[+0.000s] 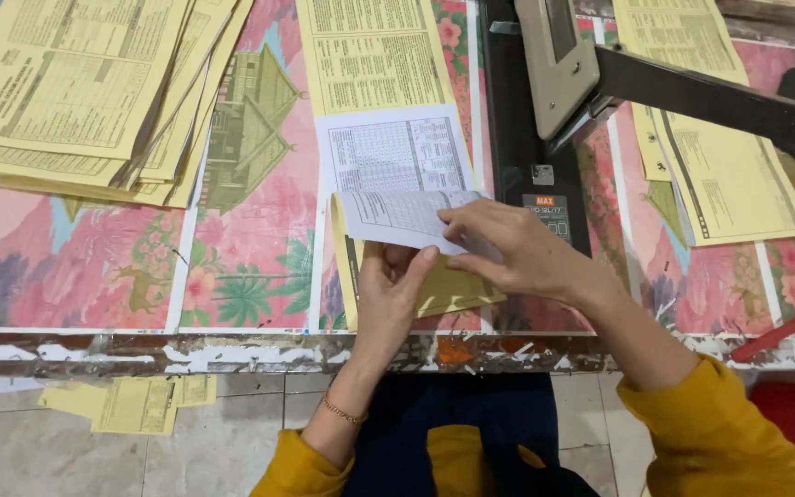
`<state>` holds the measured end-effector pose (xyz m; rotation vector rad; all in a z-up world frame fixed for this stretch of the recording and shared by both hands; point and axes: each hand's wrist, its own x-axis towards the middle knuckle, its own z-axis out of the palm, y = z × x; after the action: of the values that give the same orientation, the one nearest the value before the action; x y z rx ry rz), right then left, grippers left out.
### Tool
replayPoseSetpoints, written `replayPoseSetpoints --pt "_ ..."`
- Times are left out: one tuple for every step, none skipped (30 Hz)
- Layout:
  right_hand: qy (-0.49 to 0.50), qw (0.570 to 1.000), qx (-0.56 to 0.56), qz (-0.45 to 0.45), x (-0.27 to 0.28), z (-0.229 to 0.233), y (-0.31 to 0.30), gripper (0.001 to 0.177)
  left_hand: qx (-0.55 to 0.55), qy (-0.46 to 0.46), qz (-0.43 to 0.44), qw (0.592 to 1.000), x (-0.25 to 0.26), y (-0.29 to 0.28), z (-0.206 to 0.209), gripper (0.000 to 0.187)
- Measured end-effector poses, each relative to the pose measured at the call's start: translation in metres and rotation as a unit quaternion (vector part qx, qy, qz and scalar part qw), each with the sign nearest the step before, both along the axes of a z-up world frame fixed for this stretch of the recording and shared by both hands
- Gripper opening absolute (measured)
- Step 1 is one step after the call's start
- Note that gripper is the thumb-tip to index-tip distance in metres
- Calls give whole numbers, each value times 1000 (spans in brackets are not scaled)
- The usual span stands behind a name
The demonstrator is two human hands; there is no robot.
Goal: The person aligns several printed sheets of paper and uses a large desktop stapler to bind them together along the top edge.
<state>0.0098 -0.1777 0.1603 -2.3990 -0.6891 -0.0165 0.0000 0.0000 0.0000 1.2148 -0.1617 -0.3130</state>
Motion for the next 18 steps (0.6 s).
replayPoseSetpoints --pt "0 1000 0 -1 5 -2 -2 17 0 0 -1 1000 0 0 0 60" --pt "4 1000 -7 9 9 -4 -3 18 -3 0 -1 1000 1 0 0 60" --pt "7 1000 -13 21 15 -6 -4 19 -7 -1 0 1000 1 1 -1 60" --pt "8 1000 -13 22 16 -6 -3 19 -7 -1 1 1000 1 2 0 60" --pt "25 999 -5 27 19 -5 -2 15 -13 -4 3 1000 3 2 0 60" --pt "42 999 3 31 21 -4 -1 13 -19 -7 6 1000 5 3 0 60" --pt "43 999 3 32 22 -1 1 13 -18 -5 7 1000 5 4 0 60" --pt "53 998 -4 31 23 1 4 16 -24 -6 8 1000 6 5 0 60" --pt "61 998 -12 30 24 5 5 20 -30 -8 9 999 7 5 0 61" --pt "61 998 -13 31 24 0 5 20 -31 -8 10 999 9 4 0 61" --pt "47 998 -32 35 24 -5 5 23 -37 -9 10 999 10 4 1 61" --pt "32 997 -51 40 24 -9 5 26 -43 -11 10 999 11 4 1 61" --pt "32 997 -52 40 24 -6 6 26 -43 -11 9 999 10 5 12 61" --pt "41 997 -49 40 25 -3 6 25 -40 -11 10 999 10 6 24 60" --pt "50 997 -47 42 25 0 7 24 -37 -10 10 999 9 8 35 58" --pt "50 997 -47 42 25 2 7 24 -37 -10 11 999 9 8 31 58" --pt "56 996 -48 47 26 4 7 21 -37 -9 12 999 9 8 27 58" --pt "61 996 -49 51 27 7 8 18 -38 -8 14 999 10 8 24 58"
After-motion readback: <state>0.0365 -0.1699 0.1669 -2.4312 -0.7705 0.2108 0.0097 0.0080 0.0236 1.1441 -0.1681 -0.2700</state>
